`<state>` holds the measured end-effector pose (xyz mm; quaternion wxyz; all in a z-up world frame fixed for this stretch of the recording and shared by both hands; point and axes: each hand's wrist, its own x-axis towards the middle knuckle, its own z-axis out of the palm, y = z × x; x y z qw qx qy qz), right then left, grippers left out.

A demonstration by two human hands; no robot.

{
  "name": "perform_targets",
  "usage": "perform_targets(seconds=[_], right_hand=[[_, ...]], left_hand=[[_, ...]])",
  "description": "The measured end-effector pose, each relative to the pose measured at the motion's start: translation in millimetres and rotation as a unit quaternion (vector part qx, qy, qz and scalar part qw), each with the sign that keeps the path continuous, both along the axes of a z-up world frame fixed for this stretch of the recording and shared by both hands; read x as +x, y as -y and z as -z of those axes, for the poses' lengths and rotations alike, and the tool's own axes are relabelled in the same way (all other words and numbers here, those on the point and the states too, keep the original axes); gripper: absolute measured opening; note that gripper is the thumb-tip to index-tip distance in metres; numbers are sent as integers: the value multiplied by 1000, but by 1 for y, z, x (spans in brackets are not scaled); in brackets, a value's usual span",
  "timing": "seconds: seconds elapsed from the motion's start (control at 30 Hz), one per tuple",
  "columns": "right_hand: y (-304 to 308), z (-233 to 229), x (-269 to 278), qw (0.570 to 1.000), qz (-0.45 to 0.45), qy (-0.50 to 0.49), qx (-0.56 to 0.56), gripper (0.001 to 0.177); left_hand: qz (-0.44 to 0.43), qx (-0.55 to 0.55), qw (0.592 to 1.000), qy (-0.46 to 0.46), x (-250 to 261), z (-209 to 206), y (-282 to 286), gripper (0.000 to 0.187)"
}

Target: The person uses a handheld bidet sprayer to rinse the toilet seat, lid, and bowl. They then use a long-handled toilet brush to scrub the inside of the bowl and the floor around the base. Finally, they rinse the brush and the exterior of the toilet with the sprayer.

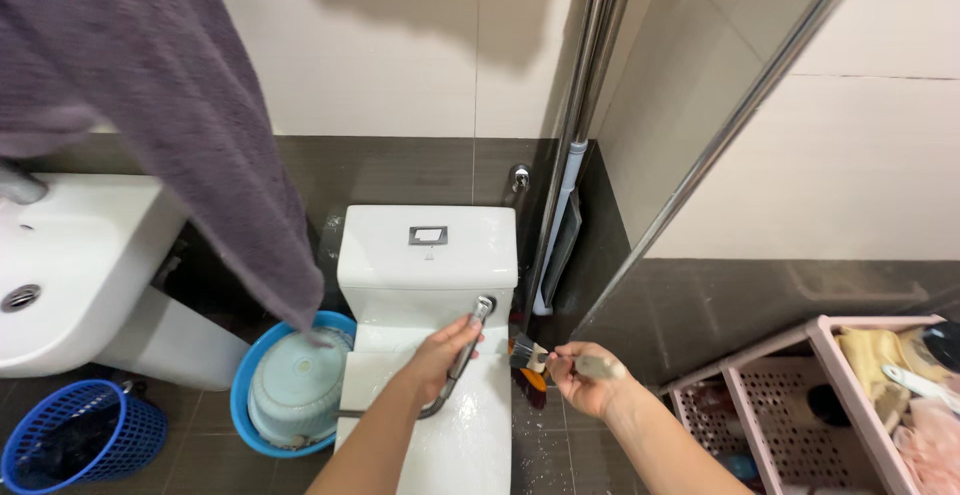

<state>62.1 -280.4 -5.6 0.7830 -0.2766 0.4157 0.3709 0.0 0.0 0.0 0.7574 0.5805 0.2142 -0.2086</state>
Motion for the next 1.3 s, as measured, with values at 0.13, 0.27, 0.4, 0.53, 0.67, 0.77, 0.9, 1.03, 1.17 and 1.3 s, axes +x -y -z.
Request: perform_targets(seconds=[0.13, 0.27, 0.4, 0.53, 0.67, 0.77, 0.9, 1.03, 1.17, 1.3], right_hand=[[4, 52, 54, 998, 51, -19, -19, 15], [11, 132, 92, 994, 62, -88, -2, 20], [9, 191, 120, 981, 103, -163, 7, 20], [-6, 231, 150, 977, 108, -183, -17, 21], [-13, 284, 177, 977, 84, -197, -9, 22], [-15, 319, 186, 980, 56, -191, 19, 32], [-26, 336, 191, 990, 57, -128, 8, 54], [-38, 315, 195, 1000, 1, -9, -5, 65], [-44, 284, 189, 984, -42, 58, -163, 46], [-41, 312, 146, 958, -16, 127, -255, 30]], left_hand=[[32, 55, 996, -58, 15, -3, 28, 65], [1, 33, 996, -81, 25, 31, 44, 61], [-26, 26, 994, -100, 37, 84, 56, 60], [-34, 30, 990, -132, 60, 122, 63, 56], [-27, 33, 990, -137, 81, 160, 66, 53], [-11, 45, 992, -114, 86, 185, 64, 53], [-4, 52, 994, -92, 86, 200, 63, 54], [-21, 64, 987, -146, 92, 199, 65, 58], [-21, 67, 988, -136, 92, 184, 66, 59], [-43, 60, 990, -122, 76, 180, 57, 57]])
